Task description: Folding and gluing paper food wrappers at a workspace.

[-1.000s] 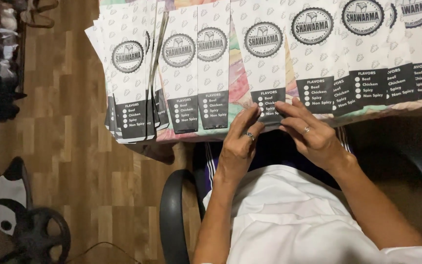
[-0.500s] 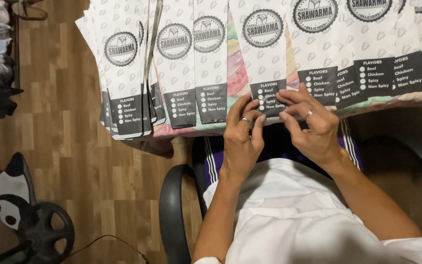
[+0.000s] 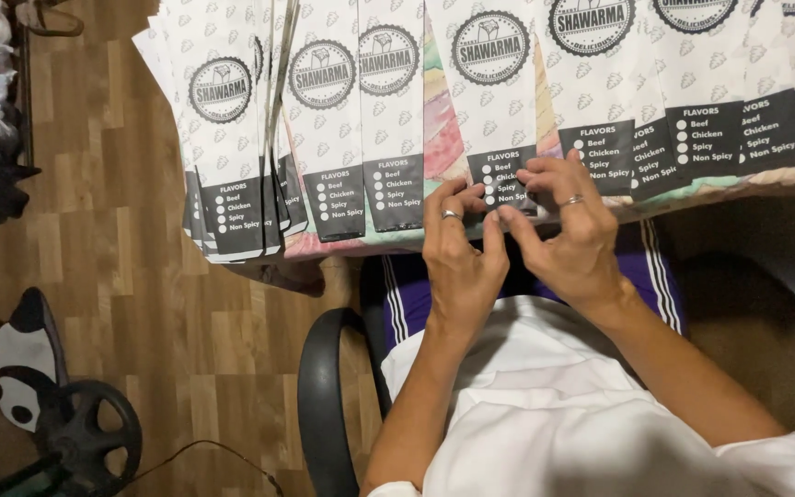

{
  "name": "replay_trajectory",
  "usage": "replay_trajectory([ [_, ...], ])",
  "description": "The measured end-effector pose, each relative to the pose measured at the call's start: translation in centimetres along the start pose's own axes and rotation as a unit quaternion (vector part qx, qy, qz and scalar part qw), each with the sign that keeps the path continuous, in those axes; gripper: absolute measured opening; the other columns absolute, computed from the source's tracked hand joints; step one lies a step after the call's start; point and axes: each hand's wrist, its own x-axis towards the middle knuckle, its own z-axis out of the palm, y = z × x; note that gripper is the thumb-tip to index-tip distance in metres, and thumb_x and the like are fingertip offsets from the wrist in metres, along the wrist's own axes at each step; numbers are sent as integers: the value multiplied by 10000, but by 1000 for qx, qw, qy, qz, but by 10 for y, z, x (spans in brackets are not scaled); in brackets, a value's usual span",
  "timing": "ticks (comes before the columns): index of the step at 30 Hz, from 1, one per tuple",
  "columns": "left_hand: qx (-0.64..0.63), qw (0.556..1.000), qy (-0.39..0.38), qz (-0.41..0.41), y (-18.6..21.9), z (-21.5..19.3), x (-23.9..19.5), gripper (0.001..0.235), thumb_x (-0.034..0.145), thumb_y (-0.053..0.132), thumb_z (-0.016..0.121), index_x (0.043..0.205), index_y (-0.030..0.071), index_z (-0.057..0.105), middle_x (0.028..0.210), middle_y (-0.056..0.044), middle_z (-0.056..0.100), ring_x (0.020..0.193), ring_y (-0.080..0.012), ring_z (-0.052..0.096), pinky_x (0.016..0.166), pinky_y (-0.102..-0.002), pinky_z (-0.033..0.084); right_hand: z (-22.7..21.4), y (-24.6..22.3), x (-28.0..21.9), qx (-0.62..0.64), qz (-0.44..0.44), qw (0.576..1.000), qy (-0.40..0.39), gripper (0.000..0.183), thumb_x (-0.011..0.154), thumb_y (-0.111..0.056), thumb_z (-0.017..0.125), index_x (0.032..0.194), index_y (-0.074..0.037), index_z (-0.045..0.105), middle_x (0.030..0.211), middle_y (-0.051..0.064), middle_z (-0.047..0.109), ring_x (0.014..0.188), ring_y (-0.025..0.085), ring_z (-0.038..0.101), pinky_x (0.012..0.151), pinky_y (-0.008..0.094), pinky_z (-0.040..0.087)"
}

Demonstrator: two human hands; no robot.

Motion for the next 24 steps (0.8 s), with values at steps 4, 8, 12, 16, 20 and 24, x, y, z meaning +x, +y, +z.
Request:
replay_trajectory([
  [4, -12, 1000, 7, -6, 1, -1, 0, 163, 837, -61, 684, 911, 43, 583, 1056, -76, 663, 1151, -329, 680, 964, -420, 571, -6, -1, 0, 17, 15, 1000, -5, 89, 978, 79, 721, 955, 51, 639, 1095, 188, 725, 1067, 400, 723, 1172, 510, 423],
  [8, -17, 1000, 19, -8, 5, 4, -3, 128, 877, -68, 648, 937, 29, 590, 1067, -90, 662, 1161, -335, 675, 965, -405, 570, -6, -1, -2, 19, 14, 1000, -4, 93, 978, 116, 696, 958, 44, 640, 1107, 174, 727, 1076, 380, 720, 1178, 489, 428],
  [12, 36, 998, 33, 29, 0, 11, -6, 181, 964, 66, 647, 1131, 4, 609, 1140, -127, 592, 1182, -345, 639, 1045, -431, 502, -4, -4, -1, 6, 6, 1000, 2, 84, 994, 127, 685, 977, 57, 641, 1092, 187, 720, 1056, 384, 716, 1163, 499, 442],
  [16, 26, 999, 27, 18, -1, 10, -3, 229, 991, 152, 673, 1154, 20, 580, 1107, -81, 554, 1163, -301, 634, 1042, -397, 485, -6, -3, -2, -2, -2, 1000, -12, 96, 991, 140, 685, 995, 57, 638, 1105, 195, 717, 1055, 387, 706, 1173, 502, 434],
  [20, -16, 999, 29, 5, -2, 9, -3, 145, 1014, 56, 607, 1146, 4, 580, 1060, -92, 562, 1113, -319, 643, 1006, -387, 517, -7, -5, 1, 0, -5, 1000, -16, 99, 990, 143, 681, 1009, 56, 638, 1109, 194, 715, 1055, 384, 702, 1184, 497, 426],
  [24, 14, 999, 36, 33, 2, 10, -6, 137, 1043, 26, 536, 1162, -13, 589, 1089, -105, 558, 1105, -337, 645, 1014, -406, 506, -4, -6, 2, -12, 9, 1000, -13, 139, 980, 131, 704, 1062, 46, 630, 1074, 170, 698, 1063, 389, 697, 1181, 524, 416],
])
